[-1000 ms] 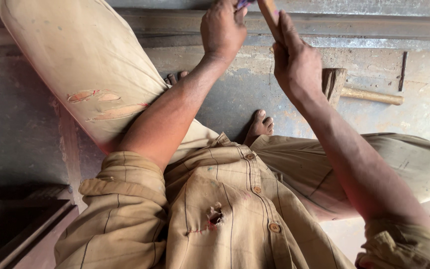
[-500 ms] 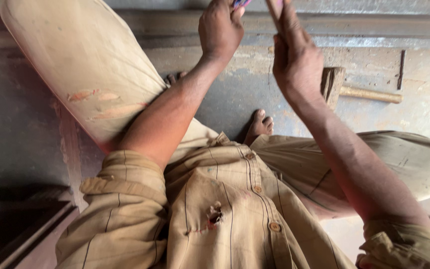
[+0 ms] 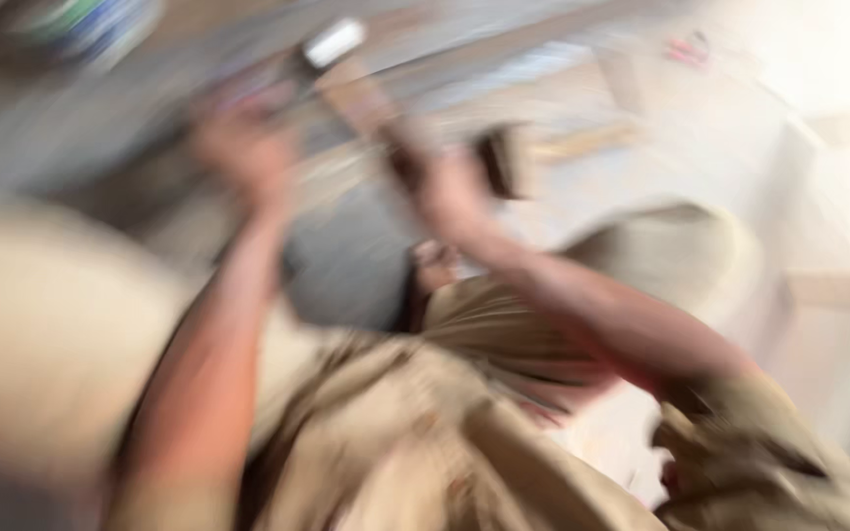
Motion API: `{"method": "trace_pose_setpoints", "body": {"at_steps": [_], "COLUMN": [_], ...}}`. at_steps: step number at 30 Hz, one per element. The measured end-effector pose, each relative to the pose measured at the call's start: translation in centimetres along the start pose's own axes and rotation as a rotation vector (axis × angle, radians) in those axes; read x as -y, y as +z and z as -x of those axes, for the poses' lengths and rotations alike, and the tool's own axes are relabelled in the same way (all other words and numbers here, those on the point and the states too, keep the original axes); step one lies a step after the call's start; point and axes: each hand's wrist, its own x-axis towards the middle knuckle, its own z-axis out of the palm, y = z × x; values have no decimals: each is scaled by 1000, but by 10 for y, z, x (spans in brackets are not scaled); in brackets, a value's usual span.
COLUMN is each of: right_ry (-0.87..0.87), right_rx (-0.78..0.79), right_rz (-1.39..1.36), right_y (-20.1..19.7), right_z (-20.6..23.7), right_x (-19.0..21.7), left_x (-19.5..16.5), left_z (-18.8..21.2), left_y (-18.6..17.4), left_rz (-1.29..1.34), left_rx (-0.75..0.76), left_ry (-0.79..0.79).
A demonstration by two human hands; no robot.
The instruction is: The person holds a pair of pink scissors and repeatedly strikes the blade area with a hammer while sitting on the floor. They adjust the scissors' position and continue hammering to reshape or fix the blades.
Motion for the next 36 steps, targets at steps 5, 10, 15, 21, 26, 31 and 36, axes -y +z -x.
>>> {"method": "trace_pose_setpoints", "body": {"at_steps": [5,10,15,21,26,31,36], "right_ry": [559,761,628,341,400,115,85], "right_rx": [203,397,720,674,707,532,204], "right_rz": [-566,-599,-11,406,77,655,560], "right_y": [23,50,56,40,12,1,-20], "right_z": [32,33,17,14,5,-12,-40], "right_x": [-13,-62,-92,-85,-83,-104,-87], "left_x": [-19,-34,-55,-88,-113,-140,-158], "left_z": [-5,8,4,5,6,1,-22], "left_y": [-3,14,19,16,5,-16,-41], "left_rz": [289,512,575,587,792,853,711], "left_rx": [39,194,377,509,585,688,907], "left_ry": [-73,-183,-237,-412,-578,-615,-622]}}
